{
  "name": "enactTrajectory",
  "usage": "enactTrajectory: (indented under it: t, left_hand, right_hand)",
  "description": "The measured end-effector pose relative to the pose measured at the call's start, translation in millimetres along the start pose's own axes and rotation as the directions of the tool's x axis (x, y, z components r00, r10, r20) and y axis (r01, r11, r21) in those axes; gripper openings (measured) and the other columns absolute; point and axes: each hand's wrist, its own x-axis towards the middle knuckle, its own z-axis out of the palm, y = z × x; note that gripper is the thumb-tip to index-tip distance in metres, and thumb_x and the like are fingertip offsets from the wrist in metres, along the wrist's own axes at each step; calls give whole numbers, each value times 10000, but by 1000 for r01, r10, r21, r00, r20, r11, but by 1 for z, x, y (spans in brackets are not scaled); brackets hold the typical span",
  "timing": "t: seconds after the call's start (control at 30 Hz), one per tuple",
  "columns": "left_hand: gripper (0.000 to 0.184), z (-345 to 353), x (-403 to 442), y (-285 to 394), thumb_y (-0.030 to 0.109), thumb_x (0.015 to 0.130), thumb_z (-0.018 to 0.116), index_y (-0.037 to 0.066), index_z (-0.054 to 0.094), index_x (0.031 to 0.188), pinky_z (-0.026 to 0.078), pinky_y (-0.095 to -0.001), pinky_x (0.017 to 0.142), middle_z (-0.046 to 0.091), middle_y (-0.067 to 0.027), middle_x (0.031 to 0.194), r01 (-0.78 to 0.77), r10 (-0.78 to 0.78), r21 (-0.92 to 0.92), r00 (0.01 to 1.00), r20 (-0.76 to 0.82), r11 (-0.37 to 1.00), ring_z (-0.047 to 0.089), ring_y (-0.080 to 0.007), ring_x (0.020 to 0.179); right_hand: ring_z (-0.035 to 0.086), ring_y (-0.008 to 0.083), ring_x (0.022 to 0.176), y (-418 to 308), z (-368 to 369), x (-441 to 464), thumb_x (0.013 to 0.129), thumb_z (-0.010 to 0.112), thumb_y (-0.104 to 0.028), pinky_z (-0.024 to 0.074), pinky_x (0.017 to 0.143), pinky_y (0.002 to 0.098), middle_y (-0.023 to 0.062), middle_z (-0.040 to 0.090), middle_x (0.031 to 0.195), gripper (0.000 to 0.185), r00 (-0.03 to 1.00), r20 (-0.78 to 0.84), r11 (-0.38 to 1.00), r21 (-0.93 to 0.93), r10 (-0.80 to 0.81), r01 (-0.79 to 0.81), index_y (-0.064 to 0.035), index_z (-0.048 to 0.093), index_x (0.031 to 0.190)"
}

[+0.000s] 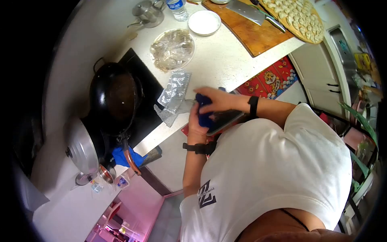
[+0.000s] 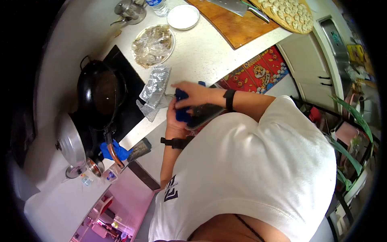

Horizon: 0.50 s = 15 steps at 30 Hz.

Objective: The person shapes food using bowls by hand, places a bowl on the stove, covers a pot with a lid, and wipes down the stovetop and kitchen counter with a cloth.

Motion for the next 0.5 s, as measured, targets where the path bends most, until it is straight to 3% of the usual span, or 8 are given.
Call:
enactTrajectory:
  t: [0.03,0.07,0.17,0.23,0.3,0.33,0.4,0.5]
  left_hand:
    - [301,15,-2,-3,273,963,541,84,583,1193,537,-387,748,661,-73,1059,-105,105,13,987,-120,994,642,-260,935]
    - [366,-3,5,0,244,958,554,58,543,1272,491,-445,954,652,-97,1155,-85,84,47,996,21,995,612,-277,1109]
    - [382,2,16,-2,196,948,569,40,518,1294,490,-432,973,627,-115,1213,37,-37,3,989,141,999,604,-276,1129]
    - [384,12,18,-4,153,927,599,36,520,1284,475,-430,995,609,-131,1233,44,-47,32,993,107,999,593,-278,1142]
    - [420,13,25,-7,158,930,586,31,486,1318,479,-425,997,589,-133,1241,13,-13,154,1000,-3,988,581,-283,1151]
    - [420,12,26,-9,158,930,586,31,486,1318,479,-425,997,589,-133,1241,22,-22,157,1000,-2,987,581,-283,1151]
    - [376,6,29,-12,188,931,609,25,533,1260,529,-382,911,623,-131,1183,-51,59,433,998,-5,900,624,-263,1068]
    - [294,-2,34,-9,197,922,639,23,615,1157,553,-406,893,674,-124,1117,27,-3,441,998,-57,897,655,-265,1032]
  right_hand:
    - [481,386,1262,-7,2,-9,786,766,-402,399,1056,415,258,506,1352,749,995,31,995,-14,-93,94,-34,492,1378]
    - [500,384,1227,-3,9,-15,781,776,-353,400,1053,414,233,529,1321,708,990,-34,975,-181,-134,126,-36,515,1357]
    - [500,373,1226,18,-7,-14,781,778,-275,413,1040,409,212,548,1281,629,998,-40,999,17,-47,48,-25,548,1311]
    - [521,350,1200,17,-16,-20,783,763,-199,432,1018,396,194,563,1246,552,992,-86,996,-26,-92,90,-21,570,1268]
    - [539,328,1186,19,-24,-28,795,737,-168,442,1004,388,186,568,1247,525,998,-54,985,170,-34,42,-31,566,1272]
    - [567,321,1153,18,-26,-34,808,709,-139,451,993,386,178,583,1230,483,999,-35,989,148,-10,15,-46,575,1262]
    - [584,324,1126,12,-20,-48,813,706,-141,460,978,385,175,603,1198,456,997,-52,991,129,54,-47,-48,583,1242]
    - [613,331,1067,14,-11,-61,821,709,-152,478,939,388,171,637,1126,397,991,-73,987,116,115,-106,-48,603,1189]
